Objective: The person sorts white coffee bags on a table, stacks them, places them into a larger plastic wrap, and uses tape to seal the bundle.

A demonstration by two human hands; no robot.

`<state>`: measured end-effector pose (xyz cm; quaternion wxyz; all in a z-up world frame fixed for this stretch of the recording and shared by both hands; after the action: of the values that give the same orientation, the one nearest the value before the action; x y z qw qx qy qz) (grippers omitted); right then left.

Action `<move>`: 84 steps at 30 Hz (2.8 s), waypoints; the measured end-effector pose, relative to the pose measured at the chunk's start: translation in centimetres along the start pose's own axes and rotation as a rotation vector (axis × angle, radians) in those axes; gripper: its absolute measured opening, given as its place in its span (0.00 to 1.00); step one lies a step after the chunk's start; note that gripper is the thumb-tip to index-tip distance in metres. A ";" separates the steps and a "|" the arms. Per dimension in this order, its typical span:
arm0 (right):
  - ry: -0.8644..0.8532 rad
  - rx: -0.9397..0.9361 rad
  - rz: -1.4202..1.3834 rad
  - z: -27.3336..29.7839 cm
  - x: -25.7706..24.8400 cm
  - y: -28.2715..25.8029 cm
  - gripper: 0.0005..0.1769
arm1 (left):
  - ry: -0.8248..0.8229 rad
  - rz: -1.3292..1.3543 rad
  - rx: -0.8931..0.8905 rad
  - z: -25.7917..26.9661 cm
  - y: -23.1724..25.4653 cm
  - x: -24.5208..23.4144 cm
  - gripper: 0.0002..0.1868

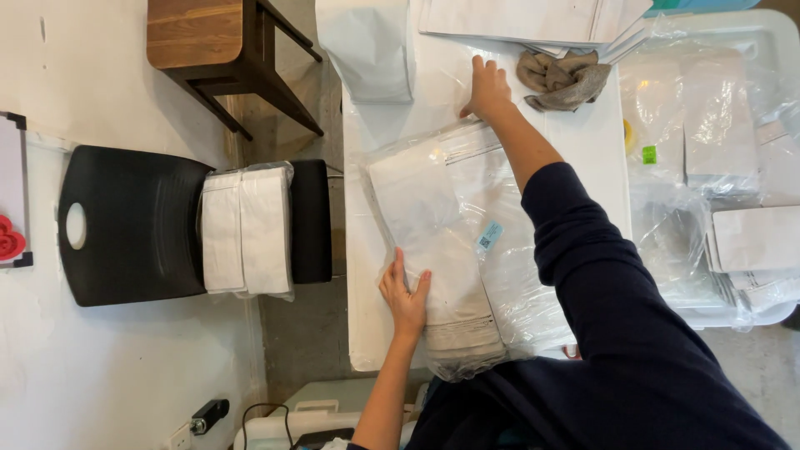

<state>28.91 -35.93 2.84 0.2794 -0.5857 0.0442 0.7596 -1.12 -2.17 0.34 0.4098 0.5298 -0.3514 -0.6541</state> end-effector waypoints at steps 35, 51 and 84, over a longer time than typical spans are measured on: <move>0.052 -0.053 -0.375 -2.4 1.6 2.5 0.37 | 0.015 -0.039 0.028 -0.1 0.3 -0.2 0.40; 0.365 -0.490 0.225 -2.4 2.7 1.8 0.05 | 0.030 -0.010 0.040 -0.2 0.2 -0.2 0.40; 0.813 1.350 -0.804 31.0 12.8 72.5 0.51 | -0.786 0.051 0.738 20.9 22.7 37.4 0.05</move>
<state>-34.48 -79.78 -18.14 0.7742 -0.4918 0.3697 0.1487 -21.72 -45.10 9.51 0.0497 0.3455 -0.6974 -0.6259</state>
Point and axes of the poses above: each hand's wrist, its own z-axis away from the middle knuckle, its own x-axis out of the palm, y = z × x, the point moved 1 cm from there along -z, towards the middle knuckle, and after that the axes turned 5 degrees about z, right-handed, at the moved point
